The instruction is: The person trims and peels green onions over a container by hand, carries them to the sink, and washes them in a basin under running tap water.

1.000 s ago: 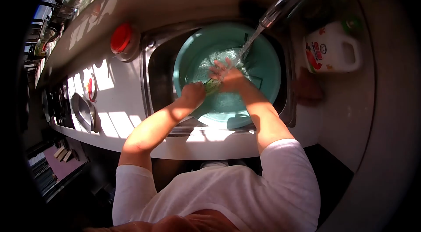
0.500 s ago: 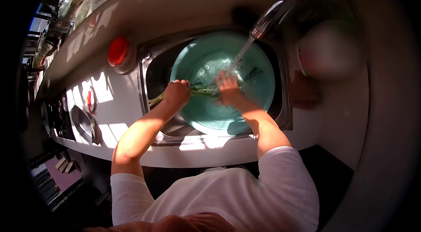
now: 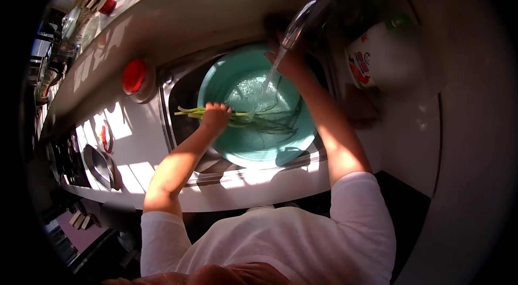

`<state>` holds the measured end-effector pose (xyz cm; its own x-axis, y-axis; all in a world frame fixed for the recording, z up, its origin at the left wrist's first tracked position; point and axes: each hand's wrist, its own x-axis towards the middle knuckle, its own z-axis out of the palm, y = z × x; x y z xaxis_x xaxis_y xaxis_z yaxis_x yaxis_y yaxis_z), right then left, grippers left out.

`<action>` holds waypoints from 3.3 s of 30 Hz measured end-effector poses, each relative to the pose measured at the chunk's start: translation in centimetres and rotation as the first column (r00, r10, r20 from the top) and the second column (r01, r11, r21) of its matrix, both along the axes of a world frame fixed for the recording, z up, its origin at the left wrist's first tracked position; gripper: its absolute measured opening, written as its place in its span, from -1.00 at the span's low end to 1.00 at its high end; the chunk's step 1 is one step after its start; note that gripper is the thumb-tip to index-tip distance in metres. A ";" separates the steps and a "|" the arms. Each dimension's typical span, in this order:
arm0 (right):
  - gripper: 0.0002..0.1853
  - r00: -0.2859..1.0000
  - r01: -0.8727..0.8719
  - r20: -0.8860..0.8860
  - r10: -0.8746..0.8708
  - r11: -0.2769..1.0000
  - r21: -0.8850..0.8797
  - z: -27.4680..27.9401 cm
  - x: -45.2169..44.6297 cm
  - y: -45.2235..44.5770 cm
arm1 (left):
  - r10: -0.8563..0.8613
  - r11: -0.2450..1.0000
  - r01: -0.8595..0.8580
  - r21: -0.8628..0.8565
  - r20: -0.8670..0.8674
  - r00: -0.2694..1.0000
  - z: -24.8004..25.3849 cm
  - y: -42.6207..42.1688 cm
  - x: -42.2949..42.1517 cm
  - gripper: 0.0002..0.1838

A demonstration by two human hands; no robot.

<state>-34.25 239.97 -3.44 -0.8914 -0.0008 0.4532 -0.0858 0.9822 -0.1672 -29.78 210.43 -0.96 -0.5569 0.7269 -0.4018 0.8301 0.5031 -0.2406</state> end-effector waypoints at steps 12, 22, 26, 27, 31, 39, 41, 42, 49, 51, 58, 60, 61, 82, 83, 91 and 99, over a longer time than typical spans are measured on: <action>-0.36 0.789 0.609 0.273 -0.551 0.760 -0.226 -3.5 -5.3 3.8 | -0.022 0.998 0.020 0.057 0.040 0.999 -0.9 0.0 -0.5 -0.81; -0.28 0.999 0.041 0.022 -0.035 0.859 -0.511 5.7 7.1 -6.4 | -0.077 0.989 0.073 0.131 0.021 0.997 -4.8 0.2 1.3 -0.70; -0.34 0.874 0.141 0.473 0.108 0.876 -0.461 1.0 12.4 -7.4 | 0.018 0.999 -0.013 0.043 -0.127 0.992 -5.8 1.0 0.3 -0.64; -0.37 0.824 0.192 0.556 0.107 0.871 -0.453 0.0 13.2 -6.9 | 0.081 0.995 -0.085 -0.049 -0.067 0.994 -6.5 1.4 1.0 -0.58; -0.44 0.971 0.124 0.240 -0.019 0.895 -0.429 5.9 17.2 -4.0 | 0.104 0.994 -0.099 -0.046 0.125 0.987 -6.4 1.0 3.3 -0.59; -0.44 0.734 0.576 0.287 -0.615 0.788 0.217 4.2 25.9 7.1 | 0.102 0.995 -0.102 -0.012 0.046 0.994 -6.0 1.2 3.2 -0.61; -0.47 0.822 0.497 0.237 -0.519 0.855 0.150 4.7 26.1 5.8 | 0.100 0.993 -0.095 -0.074 0.079 0.992 -5.2 1.3 4.0 -0.61; -0.49 0.884 0.421 0.183 -0.431 0.902 0.092 4.9 25.7 5.2 | 0.128 0.989 -0.123 -0.080 0.065 0.990 -5.0 1.0 4.3 -0.61; -0.59 0.984 0.119 0.121 -0.128 0.990 0.081 5.4 15.8 5.5 | 0.095 0.992 -0.089 -0.086 0.069 0.993 -4.5 0.7 5.0 -0.62; -0.58 0.988 0.110 0.103 -0.119 0.990 0.084 4.7 12.8 4.7 | 0.103 0.991 -0.096 -0.089 0.077 0.992 -4.5 0.4 5.1 -0.62; -0.57 0.914 -0.338 -0.252 0.317 0.940 -0.040 7.7 -0.2 -2.4 | 0.156 0.985 -0.148 -0.091 0.086 0.984 -4.5 0.7 5.3 -0.65; -0.64 0.886 -0.408 -0.276 0.372 0.909 -0.085 9.3 -2.8 -5.9 | 0.128 0.987 -0.121 -0.103 0.062 0.990 -4.6 0.6 5.5 -0.65; -0.65 0.916 -0.390 -0.232 0.327 0.862 -0.325 8.3 -4.4 -7.4 | 0.136 0.987 -0.126 -0.102 0.095 0.986 -4.5 0.7 5.4 -0.65; -0.76 0.978 0.014 0.089 0.189 0.365 -0.931 -1.1 3.9 -14.3 | 0.211 0.971 -0.228 0.069 0.202 0.956 -3.8 1.1 4.9 -0.64; -0.74 0.920 0.328 0.341 0.192 0.095 -0.940 -2.2 6.9 -12.9 | 0.069 0.959 -0.105 0.264 0.142 0.987 -3.5 0.8 5.2 -0.63; -0.40 0.755 -0.043 0.359 0.548 0.589 -0.807 -3.2 10.3 -13.8 | 0.208 0.034 -0.987 0.159 0.965 0.162 2.0 1.6 9.6 -0.70; -0.31 0.513 -0.464 0.681 0.522 0.836 -0.292 -5.6 10.8 -13.3 | -0.090 -0.531 -0.754 -0.387 0.910 -0.404 -2.5 3.2 8.2 -0.45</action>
